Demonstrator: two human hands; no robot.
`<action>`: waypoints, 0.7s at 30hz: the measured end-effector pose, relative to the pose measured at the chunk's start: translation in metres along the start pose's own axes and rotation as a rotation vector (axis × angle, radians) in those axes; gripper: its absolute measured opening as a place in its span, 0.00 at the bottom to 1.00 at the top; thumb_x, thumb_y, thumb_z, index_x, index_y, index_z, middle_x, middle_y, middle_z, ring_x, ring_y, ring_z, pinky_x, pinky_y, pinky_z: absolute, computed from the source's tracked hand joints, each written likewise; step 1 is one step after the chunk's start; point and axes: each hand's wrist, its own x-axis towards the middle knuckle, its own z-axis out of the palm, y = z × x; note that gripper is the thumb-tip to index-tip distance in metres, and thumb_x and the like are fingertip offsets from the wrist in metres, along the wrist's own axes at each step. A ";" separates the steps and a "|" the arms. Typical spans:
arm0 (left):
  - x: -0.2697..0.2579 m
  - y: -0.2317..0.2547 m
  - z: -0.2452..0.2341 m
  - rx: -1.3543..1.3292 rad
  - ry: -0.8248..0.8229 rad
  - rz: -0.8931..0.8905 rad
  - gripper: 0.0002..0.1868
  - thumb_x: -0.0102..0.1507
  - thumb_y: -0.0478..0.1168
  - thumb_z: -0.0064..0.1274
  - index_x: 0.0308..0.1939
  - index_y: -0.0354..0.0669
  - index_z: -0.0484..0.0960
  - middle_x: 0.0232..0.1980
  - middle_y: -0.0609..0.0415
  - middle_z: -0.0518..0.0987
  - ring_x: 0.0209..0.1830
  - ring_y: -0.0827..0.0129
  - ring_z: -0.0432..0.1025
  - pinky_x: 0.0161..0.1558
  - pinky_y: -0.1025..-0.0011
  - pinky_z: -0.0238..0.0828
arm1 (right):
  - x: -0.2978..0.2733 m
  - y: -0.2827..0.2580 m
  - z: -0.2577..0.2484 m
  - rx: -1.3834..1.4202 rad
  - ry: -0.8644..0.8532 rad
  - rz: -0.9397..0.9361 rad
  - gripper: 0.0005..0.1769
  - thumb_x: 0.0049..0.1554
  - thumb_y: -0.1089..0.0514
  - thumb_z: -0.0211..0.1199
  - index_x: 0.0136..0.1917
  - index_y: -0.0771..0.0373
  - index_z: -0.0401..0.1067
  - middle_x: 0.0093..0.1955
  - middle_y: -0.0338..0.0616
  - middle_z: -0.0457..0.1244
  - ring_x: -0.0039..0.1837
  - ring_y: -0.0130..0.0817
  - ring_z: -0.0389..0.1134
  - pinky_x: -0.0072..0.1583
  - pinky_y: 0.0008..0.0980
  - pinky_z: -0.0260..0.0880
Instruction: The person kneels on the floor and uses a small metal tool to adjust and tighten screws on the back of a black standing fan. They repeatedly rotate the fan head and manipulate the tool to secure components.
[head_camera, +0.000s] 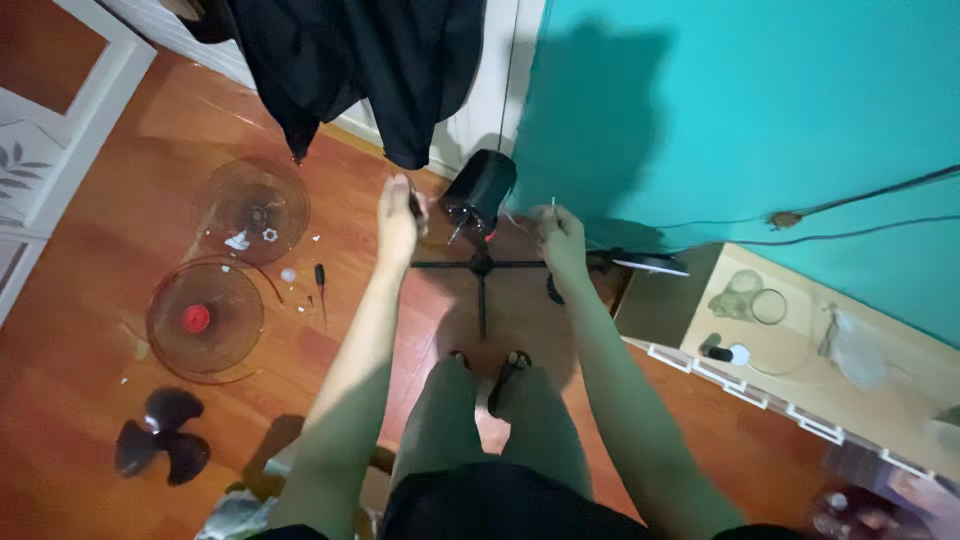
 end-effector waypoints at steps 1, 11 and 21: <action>-0.007 0.007 0.002 0.034 -0.004 -0.019 0.21 0.73 0.53 0.33 0.34 0.44 0.68 0.21 0.61 0.65 0.14 0.79 0.57 0.16 0.79 0.52 | -0.012 -0.016 0.003 0.008 -0.001 0.039 0.19 0.69 0.50 0.44 0.52 0.66 0.70 0.32 0.35 0.50 0.32 0.23 0.49 0.35 0.27 0.51; 0.004 0.036 -0.008 0.036 -0.209 -0.264 0.14 0.71 0.45 0.34 0.40 0.42 0.73 0.24 0.63 0.63 0.18 0.80 0.56 0.18 0.79 0.50 | -0.036 -0.045 0.045 0.111 0.119 0.126 0.13 0.65 0.50 0.49 0.45 0.59 0.67 0.32 0.30 0.49 0.32 0.20 0.51 0.35 0.24 0.53; 0.083 0.031 -0.046 0.065 -0.637 -0.407 0.15 0.73 0.42 0.37 0.55 0.36 0.74 0.33 0.55 0.74 0.29 0.72 0.69 0.31 0.71 0.70 | -0.034 0.003 0.127 0.395 0.458 -0.008 0.10 0.64 0.57 0.50 0.46 0.60 0.71 0.24 0.29 0.51 0.25 0.19 0.48 0.28 0.24 0.49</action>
